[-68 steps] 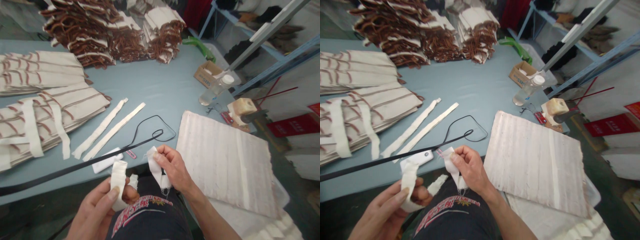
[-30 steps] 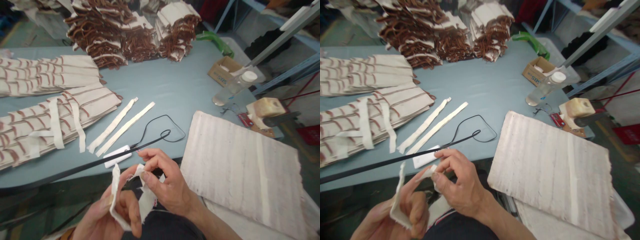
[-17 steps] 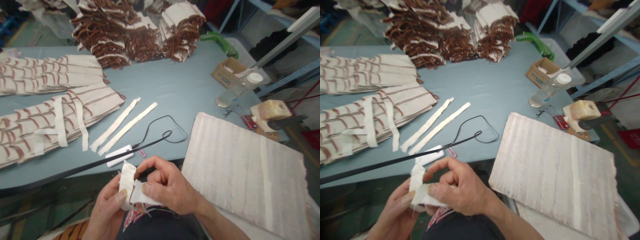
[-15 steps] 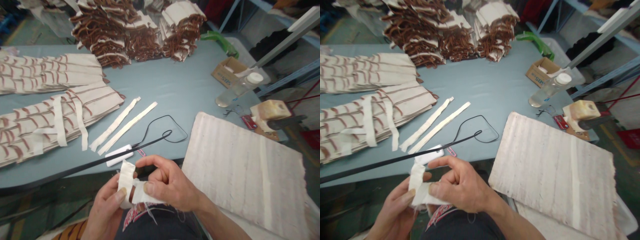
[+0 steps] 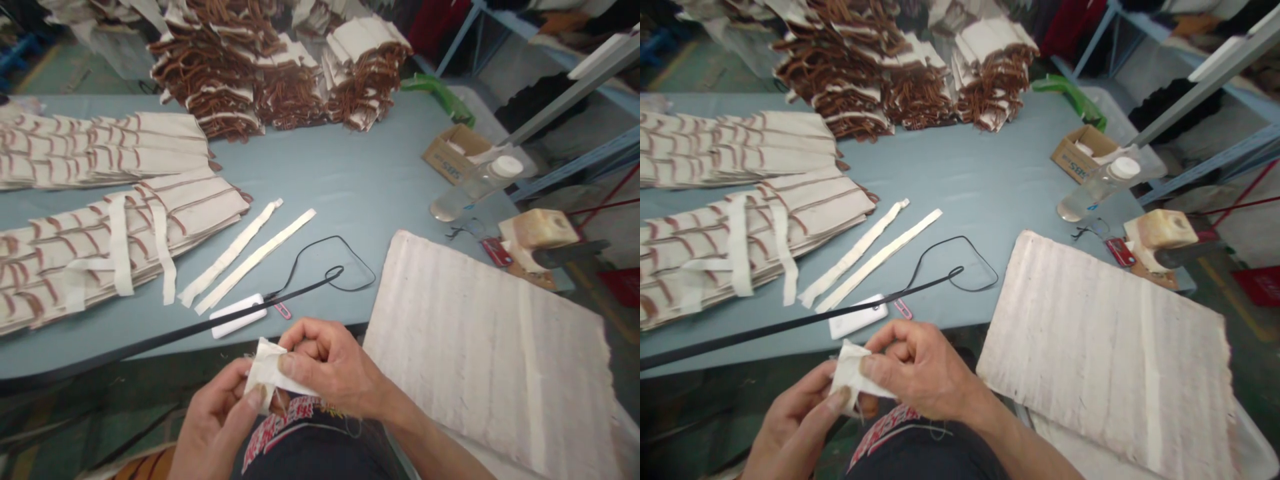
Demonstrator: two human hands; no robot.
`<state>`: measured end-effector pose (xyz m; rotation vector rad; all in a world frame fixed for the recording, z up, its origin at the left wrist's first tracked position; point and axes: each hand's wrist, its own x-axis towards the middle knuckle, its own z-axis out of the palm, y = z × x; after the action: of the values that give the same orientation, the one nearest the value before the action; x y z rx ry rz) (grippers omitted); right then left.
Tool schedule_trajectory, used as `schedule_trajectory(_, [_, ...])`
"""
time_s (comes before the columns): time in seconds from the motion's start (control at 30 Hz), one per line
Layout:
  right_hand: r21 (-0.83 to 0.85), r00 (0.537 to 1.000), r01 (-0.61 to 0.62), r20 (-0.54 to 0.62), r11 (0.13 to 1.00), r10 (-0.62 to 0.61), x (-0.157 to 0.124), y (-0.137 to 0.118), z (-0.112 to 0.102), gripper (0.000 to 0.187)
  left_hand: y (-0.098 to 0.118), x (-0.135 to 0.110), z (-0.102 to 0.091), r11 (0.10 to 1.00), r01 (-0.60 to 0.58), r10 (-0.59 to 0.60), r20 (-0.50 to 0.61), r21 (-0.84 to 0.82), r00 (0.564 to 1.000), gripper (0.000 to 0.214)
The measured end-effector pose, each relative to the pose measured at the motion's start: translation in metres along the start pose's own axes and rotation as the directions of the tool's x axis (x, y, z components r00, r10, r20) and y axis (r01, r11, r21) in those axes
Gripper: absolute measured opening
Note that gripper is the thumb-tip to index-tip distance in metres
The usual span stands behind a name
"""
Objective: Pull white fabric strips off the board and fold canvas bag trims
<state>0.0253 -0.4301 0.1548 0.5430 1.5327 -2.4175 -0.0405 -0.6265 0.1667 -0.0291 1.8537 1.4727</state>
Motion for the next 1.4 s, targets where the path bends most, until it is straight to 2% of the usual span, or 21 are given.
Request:
schedule_trajectory(0.1, [-0.025, 1.000, 0.026, -0.001, 0.999, -0.026, -0.001, -0.004, -0.004, 0.046, 0.000, 0.001, -0.003, 0.999, -0.012, 0.012, 0.004, 0.031, 1.000, 0.057])
schedule_trajectory(0.2, [-0.175, 0.971, 0.212, -0.072, 0.962, -0.227, -0.008, -0.008, -0.011, 0.031, -0.002, 0.001, -0.008, 0.999, -0.038, 0.037, 0.040, 0.020, 0.999, 0.056])
schedule_trajectory(0.23, [-0.275, 0.942, 0.301, -0.066, 0.913, -0.330, -0.011, -0.009, -0.015, 0.025, -0.003, 0.000, -0.010, 0.999, -0.035, 0.034, 0.052, 0.009, 0.998, 0.054])
schedule_trajectory(0.3, [-0.484, 0.852, 0.469, 0.025, 0.739, -0.524, -0.015, -0.010, -0.021, 0.019, -0.002, -0.001, -0.011, 1.000, -0.011, 0.011, 0.049, 0.000, 0.999, 0.050])
schedule_trajectory(0.37, [-0.601, 0.770, 0.567, 0.146, 0.563, -0.621, -0.018, -0.010, -0.025, 0.027, 0.001, -0.002, -0.010, 1.000, 0.015, -0.015, 0.004, 0.000, 1.000, 0.048])
schedule_trajectory(0.4, [-0.622, 0.759, 0.578, 0.170, 0.529, -0.629, -0.018, -0.010, -0.026, 0.032, 0.003, -0.002, -0.009, 1.000, 0.023, -0.023, -0.026, -0.008, 0.999, 0.049])
schedule_trajectory(0.43, [-0.623, 0.774, 0.562, 0.162, 0.544, -0.613, -0.017, -0.010, -0.026, 0.035, 0.006, -0.003, -0.007, 0.999, 0.027, -0.028, -0.053, -0.021, 0.998, 0.052])
schedule_trajectory(0.47, [-0.605, 0.807, 0.520, 0.119, 0.602, -0.578, -0.016, -0.010, -0.025, 0.036, 0.009, -0.004, -0.006, 0.999, 0.029, -0.032, -0.071, -0.038, 0.997, 0.055])
schedule_trajectory(0.57, [-0.408, 0.914, 0.310, -0.121, 0.858, -0.388, -0.010, -0.007, -0.021, 0.023, 0.015, -0.004, -0.003, 0.997, 0.032, -0.035, -0.043, -0.075, 0.998, 0.063])
schedule_trajectory(0.6, [-0.322, 0.929, 0.251, -0.185, 0.913, -0.321, -0.008, -0.006, -0.019, 0.021, 0.016, -0.003, -0.003, 0.995, 0.040, -0.042, -0.023, -0.086, 0.999, 0.068])
schedule_trajectory(0.67, [-0.203, 0.939, 0.182, -0.254, 0.962, -0.232, -0.003, -0.004, -0.015, 0.025, 0.015, 0.000, -0.004, 0.993, 0.050, -0.049, 0.010, -0.111, 0.999, 0.074])
schedule_trajectory(0.8, [-0.119, 0.946, 0.163, -0.264, 0.979, -0.190, 0.004, -0.003, -0.011, 0.033, 0.009, 0.008, -0.005, 0.992, 0.026, -0.010, 0.125, -0.122, 0.992, 0.076])
schedule_trajectory(0.93, [-0.089, 0.941, 0.192, -0.265, 0.977, -0.209, 0.005, -0.004, -0.008, 0.035, 0.010, 0.008, 0.004, 0.999, -0.030, 0.037, 0.218, -0.034, 0.975, 0.077])
schedule_trajectory(1.1, [-0.165, 0.870, 0.238, -0.402, 0.957, -0.286, 0.002, 0.002, -0.007, 0.035, 0.007, 0.010, 0.011, 0.988, -0.111, 0.082, 0.246, 0.104, 0.966, 0.065])
schedule_trajectory(1.23, [-0.121, 0.868, 0.211, -0.432, 0.970, -0.242, -0.001, 0.012, -0.011, 0.041, 0.000, 0.028, 0.011, 0.964, -0.226, 0.153, 0.401, 0.141, 0.903, 0.049])
schedule_trajectory(1.33, [-0.025, 0.867, 0.235, -0.446, 0.972, -0.221, -0.002, 0.021, -0.011, 0.046, 0.000, 0.039, 0.016, 0.938, -0.323, 0.236, 0.449, 0.126, 0.862, 0.043])
schedule_trajectory(1.4, [0.067, 0.878, 0.253, -0.434, 0.965, -0.200, -0.002, 0.027, -0.009, 0.047, 0.002, 0.041, 0.023, 0.939, -0.328, 0.240, 0.480, 0.107, 0.844, 0.043])
